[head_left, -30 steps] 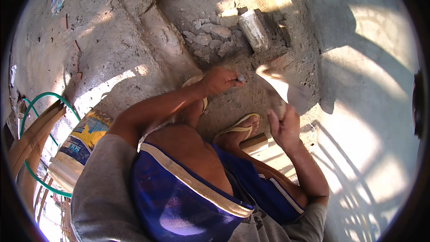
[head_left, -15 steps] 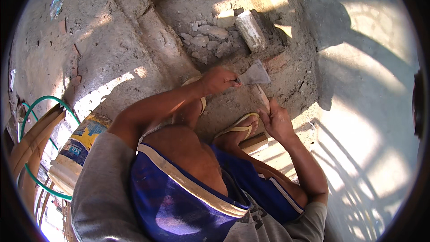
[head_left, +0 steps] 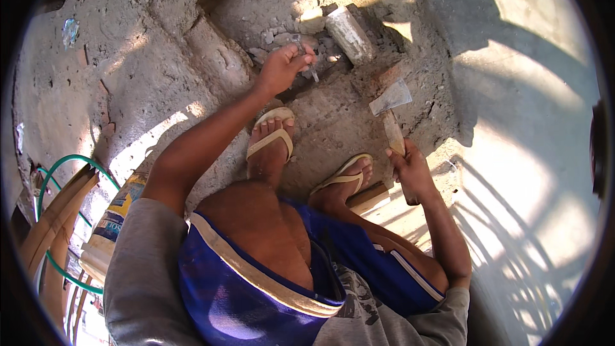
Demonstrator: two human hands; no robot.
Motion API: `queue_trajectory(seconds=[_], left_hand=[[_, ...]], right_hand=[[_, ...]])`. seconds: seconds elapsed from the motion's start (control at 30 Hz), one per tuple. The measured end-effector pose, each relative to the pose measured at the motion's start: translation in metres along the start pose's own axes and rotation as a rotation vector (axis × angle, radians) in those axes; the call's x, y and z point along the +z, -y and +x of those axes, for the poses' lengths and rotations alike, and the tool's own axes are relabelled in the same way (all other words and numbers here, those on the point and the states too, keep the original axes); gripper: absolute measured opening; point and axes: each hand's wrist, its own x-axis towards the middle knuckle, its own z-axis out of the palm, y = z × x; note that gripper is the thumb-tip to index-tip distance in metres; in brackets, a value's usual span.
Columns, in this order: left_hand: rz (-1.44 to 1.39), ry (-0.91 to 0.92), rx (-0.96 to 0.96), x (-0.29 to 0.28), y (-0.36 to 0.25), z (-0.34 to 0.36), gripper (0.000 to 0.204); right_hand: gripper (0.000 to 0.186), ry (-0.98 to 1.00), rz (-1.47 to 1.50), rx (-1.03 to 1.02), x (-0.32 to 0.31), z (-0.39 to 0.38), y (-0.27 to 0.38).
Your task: The person uses an axe and a small metal chisel to chip away at concrete inside a rectangular cutout in the floor.
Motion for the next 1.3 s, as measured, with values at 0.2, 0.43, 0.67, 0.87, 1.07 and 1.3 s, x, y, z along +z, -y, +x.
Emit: queue_trajectory(seconds=[0.2,0.43,0.67,0.87,1.07,1.3], left_hand=[[0.054,0.157,-0.13,0.032,0.012,-0.031,0.01],[0.237,0.19,-0.163,0.031,0.01,-0.053,0.008],[0.48,0.235,0.012,0.033,-0.006,-0.058,0.01],[0.394,0.239,0.088,0.042,0.011,-0.063,0.013],[0.43,0.229,0.103,0.045,0.012,-0.07,0.016],[0.604,0.349,0.313,0.049,0.019,-0.062,0.022]], right_hand=[[0.028,0.017,-0.495,-0.308,0.015,0.002,-0.039],[0.032,0.135,-0.692,-0.383,0.016,0.003,-0.029],[0.028,0.111,-0.596,-0.248,0.02,0.008,-0.042],[0.026,0.098,-0.581,-0.243,0.021,0.009,-0.046],[0.03,0.155,-0.582,-0.204,0.007,0.008,-0.02],[0.041,-0.257,0.06,-0.716,-0.032,-0.037,0.081]])
